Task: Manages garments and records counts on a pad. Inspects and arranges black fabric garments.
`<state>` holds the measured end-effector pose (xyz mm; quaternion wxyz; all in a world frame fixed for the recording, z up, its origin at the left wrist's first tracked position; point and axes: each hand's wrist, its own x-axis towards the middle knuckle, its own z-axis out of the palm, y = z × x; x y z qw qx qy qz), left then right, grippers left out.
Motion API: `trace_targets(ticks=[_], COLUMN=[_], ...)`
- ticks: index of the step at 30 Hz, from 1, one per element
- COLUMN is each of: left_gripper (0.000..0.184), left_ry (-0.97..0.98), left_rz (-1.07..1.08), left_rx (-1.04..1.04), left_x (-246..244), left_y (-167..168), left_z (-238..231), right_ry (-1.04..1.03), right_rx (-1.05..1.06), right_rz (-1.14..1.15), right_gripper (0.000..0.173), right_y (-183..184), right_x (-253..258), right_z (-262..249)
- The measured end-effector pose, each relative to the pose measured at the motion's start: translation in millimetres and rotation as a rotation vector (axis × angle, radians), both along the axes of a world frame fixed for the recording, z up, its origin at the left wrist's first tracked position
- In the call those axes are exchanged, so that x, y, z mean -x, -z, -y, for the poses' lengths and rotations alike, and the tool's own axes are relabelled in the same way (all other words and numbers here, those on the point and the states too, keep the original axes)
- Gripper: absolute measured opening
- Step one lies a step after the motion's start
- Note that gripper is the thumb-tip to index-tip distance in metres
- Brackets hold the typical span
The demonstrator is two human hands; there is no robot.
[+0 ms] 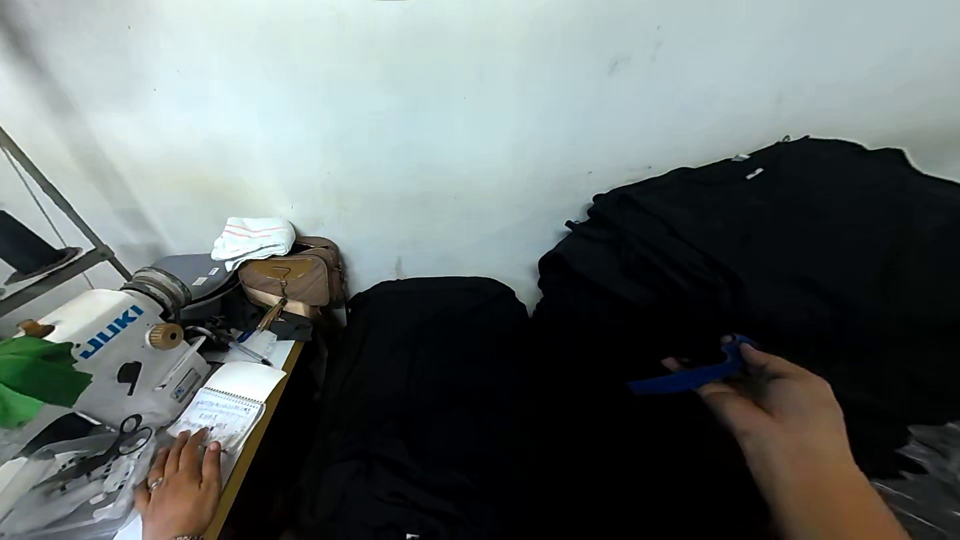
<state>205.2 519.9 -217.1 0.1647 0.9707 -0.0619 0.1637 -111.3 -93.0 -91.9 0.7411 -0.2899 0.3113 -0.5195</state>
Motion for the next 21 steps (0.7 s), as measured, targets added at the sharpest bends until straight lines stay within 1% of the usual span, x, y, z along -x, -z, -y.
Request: trace_targets(ticks=[2, 7, 11, 16, 21], left_gripper=[0.069, 0.071, 0.068, 0.069, 0.066], left_ry=[-0.002, -0.008, -0.006, -0.003, -0.008], left_rz=[0.005, -0.002, -0.012, -0.011, -0.017], left_rx=[0.005, 0.017, 0.014, 0.029, 0.032], left_x=[-0.2, 1.4, 2.2, 4.8, 4.7], left_y=[-0.5, -3.1, -4.3, -7.4, -7.3], left_z=[1.0, 2.4, 2.7, 5.3, 5.6], right_ry=[0.009, -0.01, 0.037, 0.038, 0.09], right_rx=[-0.016, -0.076, -0.175, -0.222, -0.242], right_rz=[0.052, 0.095, 0.096, 0.052, 0.011], right_gripper=[0.013, 0.019, 0.021, 0.023, 0.021], right_y=[8.0, 57.5, 84.1, 101.1, 103.9], right_x=[-2.1, 2.7, 2.0, -2.8, -8.2], right_z=[-2.7, -17.6, -26.5, -26.4, -25.6])
